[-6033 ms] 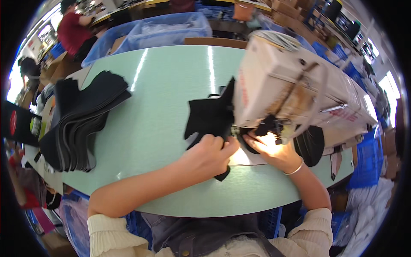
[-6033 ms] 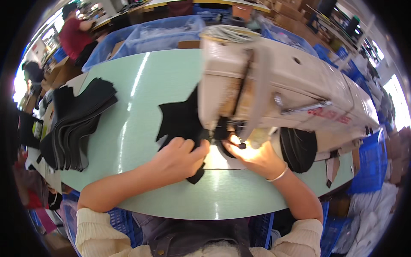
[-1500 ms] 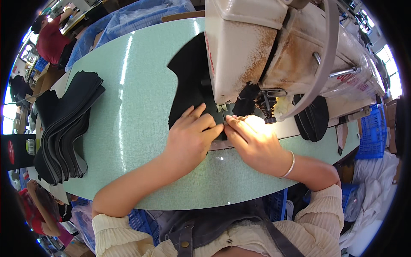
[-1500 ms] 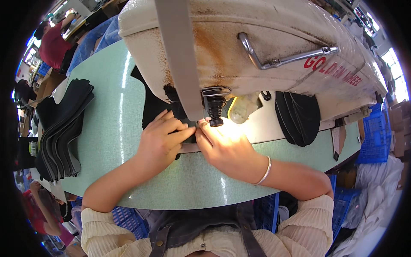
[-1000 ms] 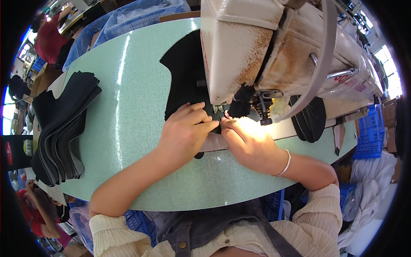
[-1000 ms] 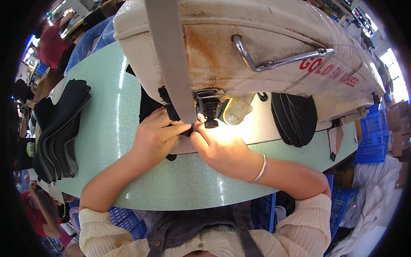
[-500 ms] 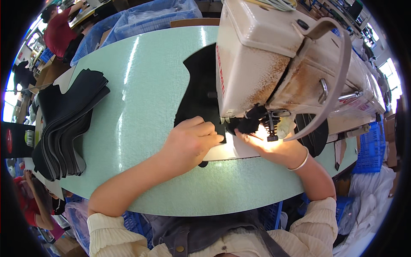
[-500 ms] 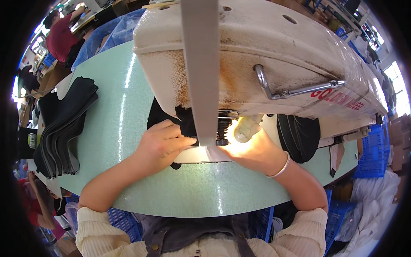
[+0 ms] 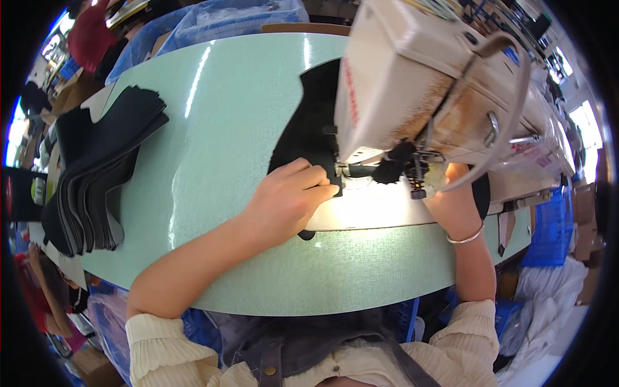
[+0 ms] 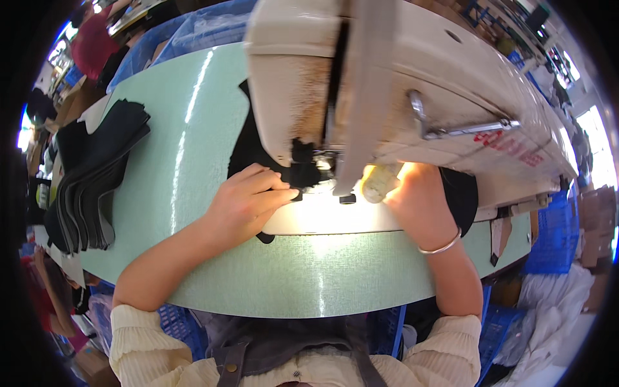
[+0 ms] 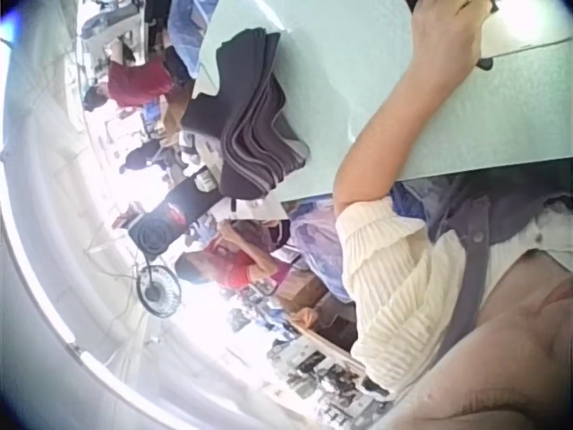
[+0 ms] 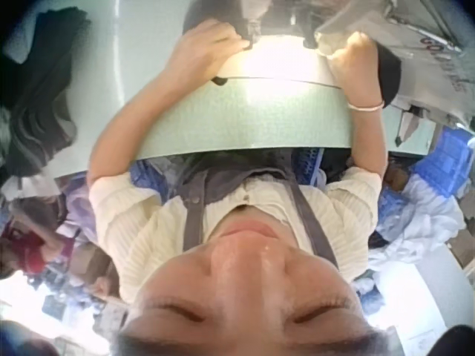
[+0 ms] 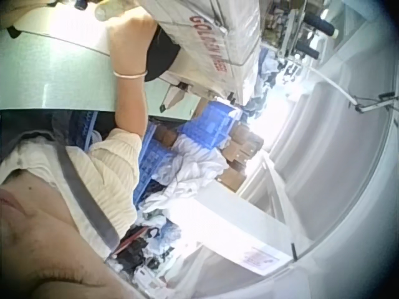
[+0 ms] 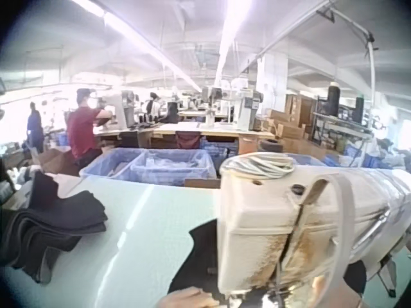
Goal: The person sews shoe upper pieces together using a sewing machine, taking fabric pieces from a stack, aligning them under the machine needle to stitch them, and turning the sewn parts inside out by hand.
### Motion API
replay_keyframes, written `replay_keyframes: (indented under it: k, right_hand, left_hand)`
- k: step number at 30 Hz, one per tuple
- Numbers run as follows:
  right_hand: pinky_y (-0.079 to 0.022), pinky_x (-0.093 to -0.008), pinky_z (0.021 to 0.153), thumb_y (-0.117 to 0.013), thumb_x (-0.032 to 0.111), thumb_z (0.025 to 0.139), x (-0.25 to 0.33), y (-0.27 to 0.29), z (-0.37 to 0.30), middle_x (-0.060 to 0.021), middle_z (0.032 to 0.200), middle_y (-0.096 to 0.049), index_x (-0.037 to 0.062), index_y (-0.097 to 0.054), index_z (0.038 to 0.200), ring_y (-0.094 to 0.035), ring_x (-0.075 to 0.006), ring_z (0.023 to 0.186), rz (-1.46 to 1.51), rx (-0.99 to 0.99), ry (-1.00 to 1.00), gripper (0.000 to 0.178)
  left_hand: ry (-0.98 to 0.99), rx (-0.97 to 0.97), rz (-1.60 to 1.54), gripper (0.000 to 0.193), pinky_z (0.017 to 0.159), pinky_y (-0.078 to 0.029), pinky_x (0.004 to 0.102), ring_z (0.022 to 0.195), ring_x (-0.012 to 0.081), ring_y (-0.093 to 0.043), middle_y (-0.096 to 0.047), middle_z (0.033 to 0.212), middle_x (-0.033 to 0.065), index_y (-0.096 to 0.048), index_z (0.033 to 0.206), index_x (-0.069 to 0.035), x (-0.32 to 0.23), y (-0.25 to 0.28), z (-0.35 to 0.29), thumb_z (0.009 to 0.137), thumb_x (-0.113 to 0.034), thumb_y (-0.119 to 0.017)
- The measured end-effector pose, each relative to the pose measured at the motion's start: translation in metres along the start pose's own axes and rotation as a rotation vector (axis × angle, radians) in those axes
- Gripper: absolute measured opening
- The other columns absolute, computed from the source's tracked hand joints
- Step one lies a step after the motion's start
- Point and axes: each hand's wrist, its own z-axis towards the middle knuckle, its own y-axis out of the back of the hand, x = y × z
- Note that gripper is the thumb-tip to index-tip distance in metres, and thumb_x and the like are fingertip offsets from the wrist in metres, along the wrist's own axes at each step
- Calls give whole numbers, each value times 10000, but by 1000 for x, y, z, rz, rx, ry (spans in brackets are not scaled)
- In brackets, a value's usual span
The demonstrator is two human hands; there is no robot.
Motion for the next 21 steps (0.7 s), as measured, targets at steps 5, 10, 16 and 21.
replay_keyframes:
  k: [5, 10, 16, 21]
  right_hand:
    - [-513, -408, 747, -696, 52, 747, -10, 3, 7, -96, 862, -640, 135, -702, 1058, -624, -287, 789, -290, 67, 432, 322]
    - [-488, -371, 643, -710, 7, 688, 14, 0, 14, -58, 786, -550, 146, -715, 1176, -554, -220, 690, -114, 336, 333, 508]
    - [-539, -347, 873, -628, -65, 776, 19, -11, 22, -89, 1133, -702, 104, -724, 1175, -685, -255, 998, -187, 278, 353, 444]
    - [-525, -387, 942, -568, -72, 856, 15, -12, 22, -109, 1218, -695, 59, -713, 1174, -680, -295, 1079, -115, 346, 262, 373]
  left_hand:
    - [5, 40, -20, 286, 727, -509, 314, 852, 231, -584, -638, 914, 33, -727, 1005, -38, 3, -1, -4, 728, -17, -658]
    - [-25, -5, 7, 266, 712, -502, 308, 846, 214, -542, -589, 914, 23, -696, 973, -32, 3, -5, -8, 711, -4, -665]
    - [-28, -47, 30, 209, 698, -505, 291, 855, 197, -547, -575, 907, 28, -662, 896, -39, 1, -6, -8, 690, -1, -670]
    - [-17, -66, 49, 210, 708, -514, 290, 863, 197, -552, -575, 907, 27, -659, 891, -40, -1, -9, -9, 684, -6, -669]
